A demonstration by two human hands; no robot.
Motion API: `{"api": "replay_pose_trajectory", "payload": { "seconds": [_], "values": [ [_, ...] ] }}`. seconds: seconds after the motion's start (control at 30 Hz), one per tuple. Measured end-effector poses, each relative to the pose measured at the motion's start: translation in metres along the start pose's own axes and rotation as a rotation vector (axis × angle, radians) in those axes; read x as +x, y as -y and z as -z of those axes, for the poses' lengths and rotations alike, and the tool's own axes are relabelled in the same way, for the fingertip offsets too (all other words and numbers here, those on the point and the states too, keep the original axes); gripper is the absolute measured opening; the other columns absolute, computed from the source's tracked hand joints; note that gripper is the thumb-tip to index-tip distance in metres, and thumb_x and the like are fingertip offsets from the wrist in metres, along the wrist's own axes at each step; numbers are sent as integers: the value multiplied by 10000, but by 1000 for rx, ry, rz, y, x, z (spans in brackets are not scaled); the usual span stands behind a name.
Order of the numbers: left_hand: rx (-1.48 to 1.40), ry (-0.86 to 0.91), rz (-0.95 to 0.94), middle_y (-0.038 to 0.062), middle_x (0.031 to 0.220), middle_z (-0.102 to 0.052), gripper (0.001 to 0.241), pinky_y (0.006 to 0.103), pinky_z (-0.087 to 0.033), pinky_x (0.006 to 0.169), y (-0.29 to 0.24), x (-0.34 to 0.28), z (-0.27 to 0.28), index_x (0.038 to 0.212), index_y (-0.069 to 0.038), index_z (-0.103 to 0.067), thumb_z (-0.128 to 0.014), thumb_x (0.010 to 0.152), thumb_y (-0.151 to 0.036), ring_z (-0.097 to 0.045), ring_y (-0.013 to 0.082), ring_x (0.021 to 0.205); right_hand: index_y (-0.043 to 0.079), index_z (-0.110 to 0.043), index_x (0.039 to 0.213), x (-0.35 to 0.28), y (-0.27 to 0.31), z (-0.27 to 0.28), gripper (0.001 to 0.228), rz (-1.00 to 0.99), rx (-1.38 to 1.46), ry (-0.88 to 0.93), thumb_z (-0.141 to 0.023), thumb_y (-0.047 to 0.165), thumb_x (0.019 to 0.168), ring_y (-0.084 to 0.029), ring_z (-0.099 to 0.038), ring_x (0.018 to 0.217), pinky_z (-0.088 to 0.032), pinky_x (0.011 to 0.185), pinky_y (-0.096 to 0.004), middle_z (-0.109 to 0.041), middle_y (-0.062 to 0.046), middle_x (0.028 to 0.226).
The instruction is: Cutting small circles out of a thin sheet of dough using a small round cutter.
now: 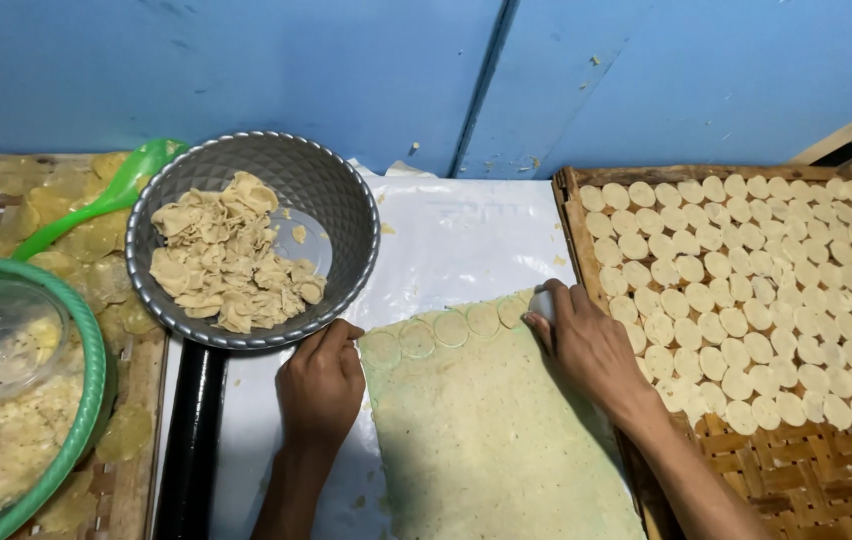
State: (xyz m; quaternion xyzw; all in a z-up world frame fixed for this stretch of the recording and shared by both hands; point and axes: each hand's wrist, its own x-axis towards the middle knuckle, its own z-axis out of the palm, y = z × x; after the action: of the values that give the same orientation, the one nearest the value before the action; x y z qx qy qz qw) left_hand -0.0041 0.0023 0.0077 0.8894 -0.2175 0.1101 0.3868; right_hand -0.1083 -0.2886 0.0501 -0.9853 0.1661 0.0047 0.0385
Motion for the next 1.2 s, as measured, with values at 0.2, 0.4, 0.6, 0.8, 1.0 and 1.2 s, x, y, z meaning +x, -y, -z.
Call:
{"api": "replay_pose_trajectory", "payload": {
  "seconds": [0.2,0.4,0.6,0.8,1.0,1.2],
  "values": [
    [-18,-13,-25,65,836,-754,190,440,-514,586,-1,1,-3,902,-55,-704,-551,818,19,-638,312,620,21,-499,1043,3,7,0,433,67,-103,-96,-364,431,1080,-231,-509,358,-446,300,-365,-602,-168,688],
    [-8,-28,-28,72,798,-747,188,440,-500,548,0,3,-2,876,-61,-714,-548,827,11,-618,317,573,45,-490,1106,9,-6,-6,415,146,-160,-65,-325,425,1085,-156,-468,350,-393,279,-286,-601,-134,757],
    [27,-33,-18,48,794,-731,222,415,-559,647,13,-5,-12,907,-152,-726,-561,830,-25,-691,286,694,87,-446,1222,8,-8,-10,445,25,-157,49,-277,471,1073,-322,-618,559,-510,494,-437,-622,-160,880],
    [-26,-4,52,43,792,-744,255,409,-603,734,11,-2,-1,903,-216,-758,-566,864,-52,-749,289,805,63,-449,1341,-5,18,-7,429,-88,134,-142,-430,371,1042,-544,-695,798,-551,686,-646,-628,-265,1012],
    [-128,-5,41,84,829,-771,223,445,-527,629,-2,3,15,904,-63,-757,-598,786,39,-669,321,639,-64,-474,1233,-45,133,21,496,345,377,42,-508,377,1009,-257,-643,557,-592,398,-343,-613,-184,908],
    [-122,11,39,83,827,-769,193,465,-525,648,1,2,17,889,-67,-737,-599,788,23,-679,339,669,-19,-517,1232,-40,161,8,485,474,201,48,-582,396,989,-300,-671,633,-538,443,-405,-582,-168,953]
  ]
}}
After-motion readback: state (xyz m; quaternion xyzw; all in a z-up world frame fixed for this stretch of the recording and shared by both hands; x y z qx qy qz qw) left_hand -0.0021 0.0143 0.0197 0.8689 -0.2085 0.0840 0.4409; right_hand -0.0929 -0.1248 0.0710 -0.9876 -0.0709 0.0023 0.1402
